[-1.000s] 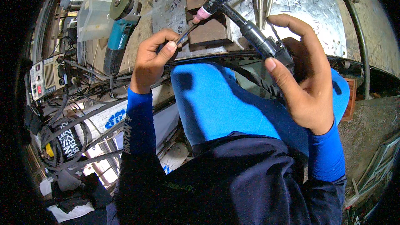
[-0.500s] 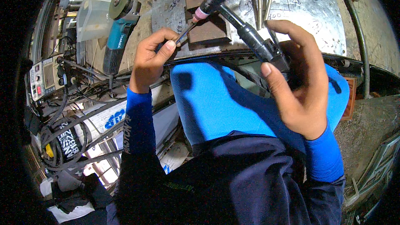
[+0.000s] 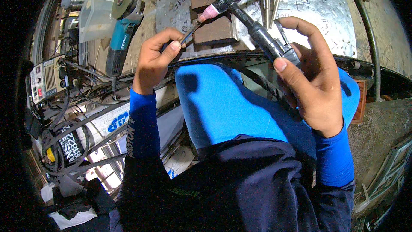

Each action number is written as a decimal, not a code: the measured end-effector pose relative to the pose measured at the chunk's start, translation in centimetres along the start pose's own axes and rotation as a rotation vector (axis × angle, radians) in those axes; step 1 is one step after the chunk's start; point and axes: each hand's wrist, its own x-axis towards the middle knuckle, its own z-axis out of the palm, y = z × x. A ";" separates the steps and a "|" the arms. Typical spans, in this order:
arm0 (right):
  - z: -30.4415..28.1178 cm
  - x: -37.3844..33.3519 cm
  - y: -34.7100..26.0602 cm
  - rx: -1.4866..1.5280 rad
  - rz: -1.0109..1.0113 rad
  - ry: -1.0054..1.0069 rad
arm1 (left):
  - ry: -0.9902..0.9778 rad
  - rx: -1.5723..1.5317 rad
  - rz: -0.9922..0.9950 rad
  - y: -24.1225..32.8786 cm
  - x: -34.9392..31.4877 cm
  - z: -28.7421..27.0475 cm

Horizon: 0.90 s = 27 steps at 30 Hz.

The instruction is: The person welds small metal rods to a metal block using a welding torch, then hammers the welds and grinds the surface with an angle grinder. The person repeats this cycle multiple times on the same block.

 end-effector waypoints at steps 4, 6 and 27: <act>0.5 0.1 0.5 -0.016 -0.050 0.023 | 0.008 -0.016 0.030 -0.4 0.1 0.1; 0.5 0.1 0.5 -0.049 -0.070 0.035 | -0.005 -0.014 0.016 -0.3 0.2 0.0; 0.7 -0.1 0.6 -0.114 -0.177 0.059 | -0.058 0.015 0.017 -0.2 0.3 -0.6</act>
